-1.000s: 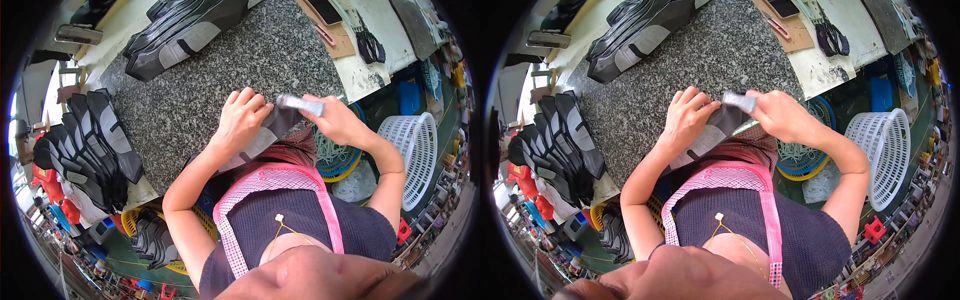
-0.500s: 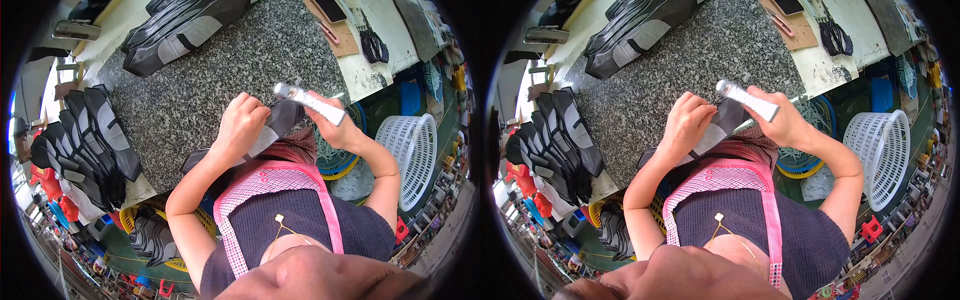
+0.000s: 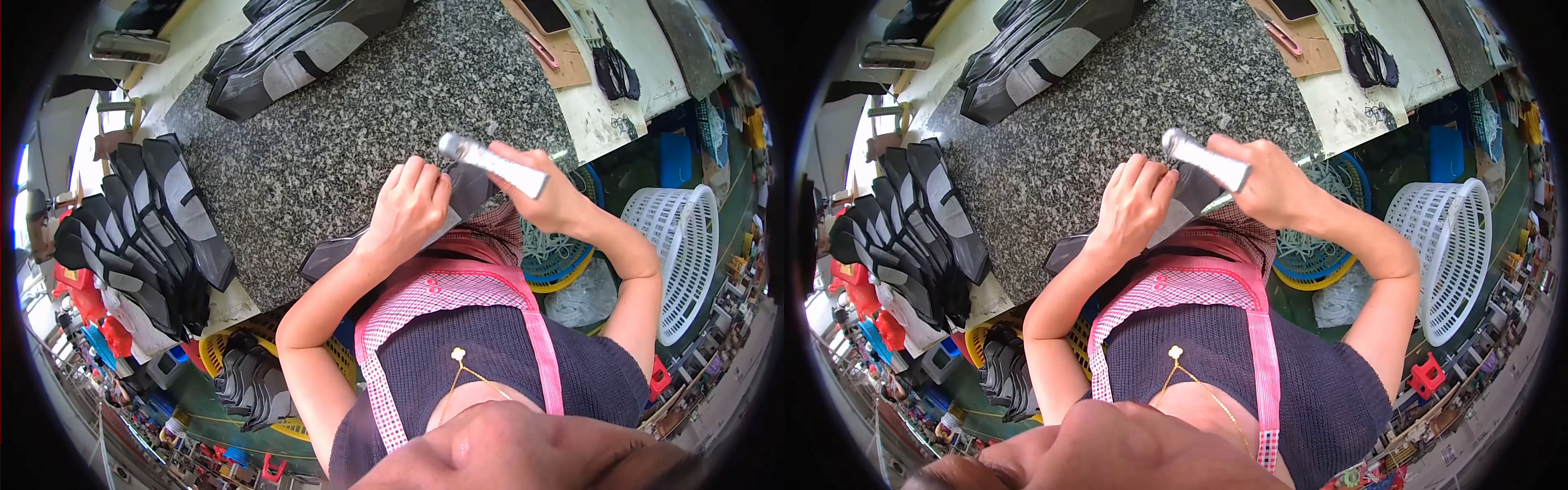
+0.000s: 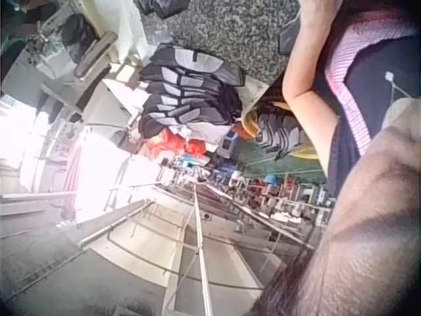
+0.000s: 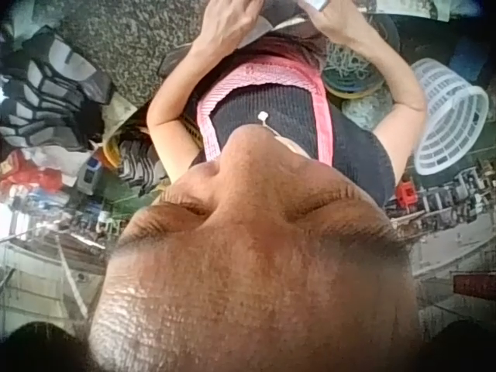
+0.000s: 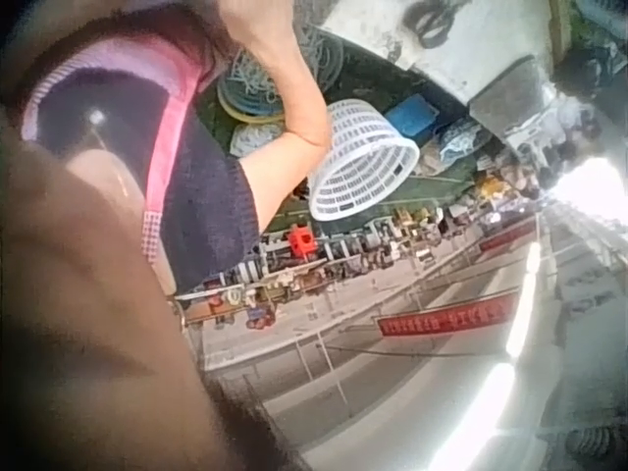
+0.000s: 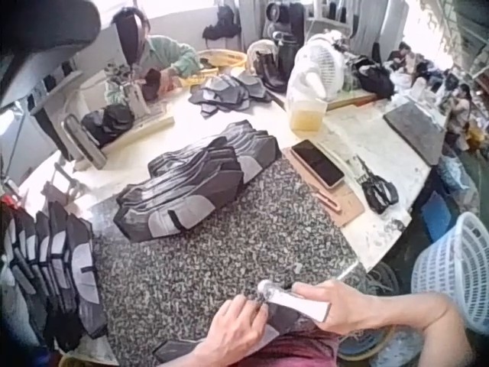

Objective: Flatten and secure the edges of shoe upper components using a small hammer on a workbench.

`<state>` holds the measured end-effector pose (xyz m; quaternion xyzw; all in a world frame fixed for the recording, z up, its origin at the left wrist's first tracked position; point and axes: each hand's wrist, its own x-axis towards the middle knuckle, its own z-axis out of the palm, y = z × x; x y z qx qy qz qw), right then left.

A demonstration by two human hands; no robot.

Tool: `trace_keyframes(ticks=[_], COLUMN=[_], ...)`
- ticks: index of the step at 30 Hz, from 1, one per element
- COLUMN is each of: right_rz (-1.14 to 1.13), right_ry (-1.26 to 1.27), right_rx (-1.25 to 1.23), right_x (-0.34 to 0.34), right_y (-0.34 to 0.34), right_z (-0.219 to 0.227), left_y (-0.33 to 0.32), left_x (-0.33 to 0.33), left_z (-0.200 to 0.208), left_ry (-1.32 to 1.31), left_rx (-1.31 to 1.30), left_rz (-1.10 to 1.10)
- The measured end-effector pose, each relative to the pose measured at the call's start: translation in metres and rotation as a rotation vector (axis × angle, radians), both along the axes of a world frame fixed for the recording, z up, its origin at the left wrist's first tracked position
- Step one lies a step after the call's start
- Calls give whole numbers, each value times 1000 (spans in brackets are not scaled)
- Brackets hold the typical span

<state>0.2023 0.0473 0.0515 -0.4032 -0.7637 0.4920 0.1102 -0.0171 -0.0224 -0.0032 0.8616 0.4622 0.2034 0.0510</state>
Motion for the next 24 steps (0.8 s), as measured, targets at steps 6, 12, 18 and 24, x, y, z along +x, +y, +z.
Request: trace_keyframes(ticks=[6,12,18,24], right_rz=[84,160,170,147], right_ry=[-112,-109,-200,-135], right_rx=[-53,123,77,132], right_x=[-2,-3,-5,-10], right_y=[3,-11,-10,-23], right_z=[-8,-2,-5,0], left_y=[-3,-19,-10,-23], left_x=[-11,1,-17,-14], left_z=[1,2,7,1], left_ry=[-354,-192,-486,-193], left_rx=[-303,-130,-632,-202], left_rz=[241,162,273,92])
